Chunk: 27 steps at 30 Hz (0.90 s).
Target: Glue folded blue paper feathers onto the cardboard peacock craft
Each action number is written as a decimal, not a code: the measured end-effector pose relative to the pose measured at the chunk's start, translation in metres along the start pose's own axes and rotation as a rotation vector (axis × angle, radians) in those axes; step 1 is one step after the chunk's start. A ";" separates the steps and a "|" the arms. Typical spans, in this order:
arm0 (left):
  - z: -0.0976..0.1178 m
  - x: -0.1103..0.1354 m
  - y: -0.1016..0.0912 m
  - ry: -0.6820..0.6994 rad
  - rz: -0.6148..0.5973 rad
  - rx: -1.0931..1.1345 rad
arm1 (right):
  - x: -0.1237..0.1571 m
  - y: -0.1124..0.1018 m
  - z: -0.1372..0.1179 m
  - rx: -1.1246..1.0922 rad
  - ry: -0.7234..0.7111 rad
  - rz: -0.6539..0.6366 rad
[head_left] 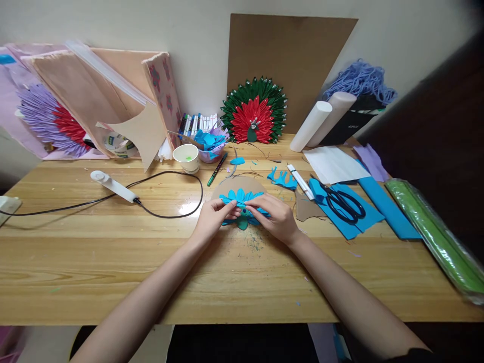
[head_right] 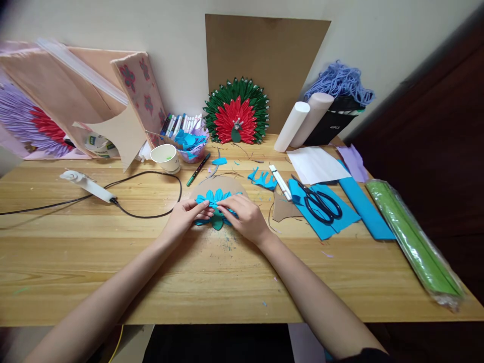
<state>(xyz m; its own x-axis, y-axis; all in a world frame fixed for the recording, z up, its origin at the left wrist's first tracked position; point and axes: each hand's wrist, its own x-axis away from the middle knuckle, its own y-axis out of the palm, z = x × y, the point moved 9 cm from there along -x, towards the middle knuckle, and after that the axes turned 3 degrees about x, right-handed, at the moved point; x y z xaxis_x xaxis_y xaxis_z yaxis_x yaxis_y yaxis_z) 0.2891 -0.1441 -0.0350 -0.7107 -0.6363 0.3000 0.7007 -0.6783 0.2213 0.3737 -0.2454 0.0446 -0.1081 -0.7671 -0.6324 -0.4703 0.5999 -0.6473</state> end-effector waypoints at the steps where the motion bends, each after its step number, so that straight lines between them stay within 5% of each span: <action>1: 0.000 0.000 0.000 0.000 0.002 -0.002 | 0.000 0.000 0.001 -0.014 0.006 0.005; 14: 0.005 -0.001 -0.003 0.059 0.037 -0.040 | -0.003 -0.012 0.012 -0.155 0.183 0.062; 27: 0.005 0.002 0.006 0.088 -0.017 -0.083 | -0.001 0.000 0.006 -0.002 0.051 -0.023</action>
<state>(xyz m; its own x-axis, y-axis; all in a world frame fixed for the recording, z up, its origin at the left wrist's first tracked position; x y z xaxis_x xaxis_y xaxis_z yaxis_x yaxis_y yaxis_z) 0.2916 -0.1474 -0.0281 -0.7281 -0.6515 0.2132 0.6831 -0.7154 0.1467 0.3789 -0.2436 0.0430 -0.1420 -0.7915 -0.5945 -0.4748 0.5814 -0.6607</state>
